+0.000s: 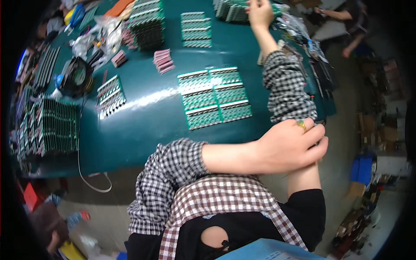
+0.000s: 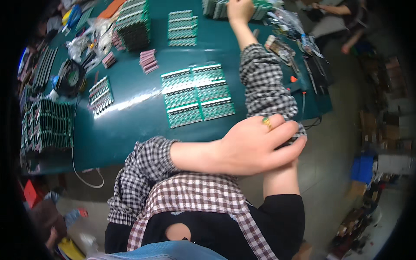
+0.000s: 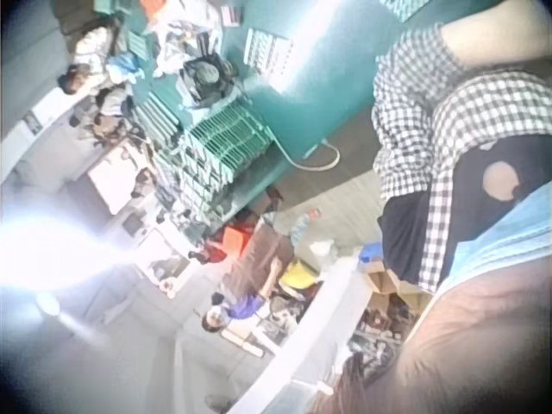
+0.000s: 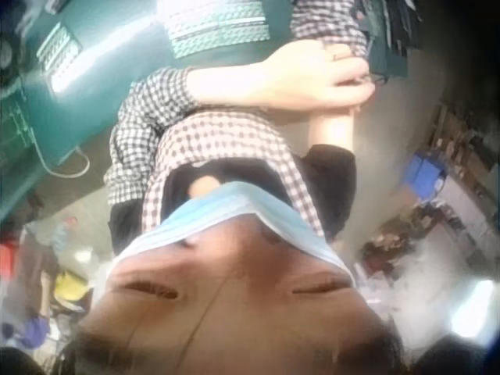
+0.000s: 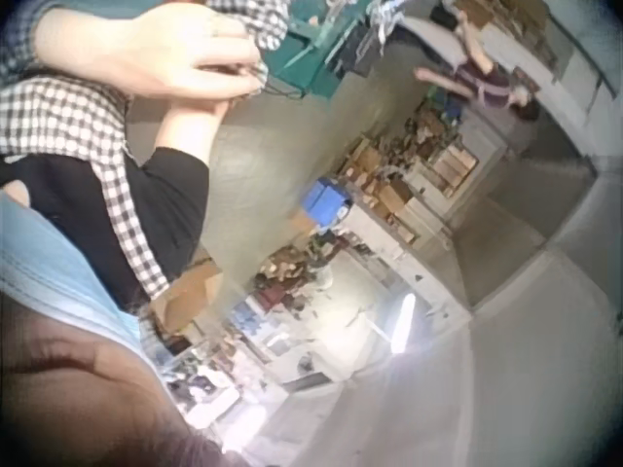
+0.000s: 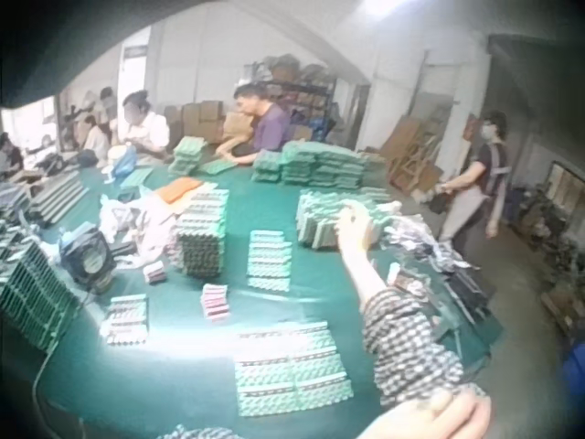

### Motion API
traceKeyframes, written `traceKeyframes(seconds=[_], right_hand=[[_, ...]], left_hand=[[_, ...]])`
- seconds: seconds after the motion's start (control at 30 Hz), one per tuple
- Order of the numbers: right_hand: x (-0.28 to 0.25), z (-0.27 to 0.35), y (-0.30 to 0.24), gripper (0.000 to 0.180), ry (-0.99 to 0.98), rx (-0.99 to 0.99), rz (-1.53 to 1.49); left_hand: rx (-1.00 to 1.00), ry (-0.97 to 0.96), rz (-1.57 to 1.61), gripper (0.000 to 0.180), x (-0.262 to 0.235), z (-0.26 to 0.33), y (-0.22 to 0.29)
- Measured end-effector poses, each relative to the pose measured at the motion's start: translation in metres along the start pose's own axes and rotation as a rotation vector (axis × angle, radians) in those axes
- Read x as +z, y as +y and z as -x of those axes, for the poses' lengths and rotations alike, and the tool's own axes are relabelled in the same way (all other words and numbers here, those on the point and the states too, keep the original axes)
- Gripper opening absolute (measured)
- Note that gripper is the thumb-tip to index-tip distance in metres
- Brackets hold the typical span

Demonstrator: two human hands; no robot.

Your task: The person adjusts oversleeves on their arms, picks up wires, and solders them onto circuit board panels using a soldering tool.

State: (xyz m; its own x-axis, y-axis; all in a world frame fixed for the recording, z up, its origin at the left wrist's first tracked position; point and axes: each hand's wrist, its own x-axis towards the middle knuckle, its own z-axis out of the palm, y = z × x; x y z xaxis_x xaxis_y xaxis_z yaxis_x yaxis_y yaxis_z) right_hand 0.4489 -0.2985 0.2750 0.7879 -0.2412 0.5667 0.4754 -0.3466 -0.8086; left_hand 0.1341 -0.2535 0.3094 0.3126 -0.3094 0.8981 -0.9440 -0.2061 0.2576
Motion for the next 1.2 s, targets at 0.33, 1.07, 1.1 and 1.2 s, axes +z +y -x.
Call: traceKeyframes(seconds=[0.33,1.07,1.1,1.2], right_hand=[[-0.070,-0.027,0.014,0.017,-0.039,-0.506,0.734],[-0.298,0.106,0.000,0.023,0.029,0.331,0.365],[-0.300,0.124,0.003,0.025,0.083,0.412,0.497],[-0.298,0.150,0.033,0.044,0.150,0.696,0.653]], left_hand=[[0.392,0.090,0.238,0.020,0.010,0.000,0.085],[-0.554,-0.651,0.569,0.012,-0.051,0.081,-0.060],[-0.695,-0.646,0.553,0.012,-0.061,0.086,-0.067],[-0.894,-0.584,0.481,0.012,-0.070,0.099,-0.084]])
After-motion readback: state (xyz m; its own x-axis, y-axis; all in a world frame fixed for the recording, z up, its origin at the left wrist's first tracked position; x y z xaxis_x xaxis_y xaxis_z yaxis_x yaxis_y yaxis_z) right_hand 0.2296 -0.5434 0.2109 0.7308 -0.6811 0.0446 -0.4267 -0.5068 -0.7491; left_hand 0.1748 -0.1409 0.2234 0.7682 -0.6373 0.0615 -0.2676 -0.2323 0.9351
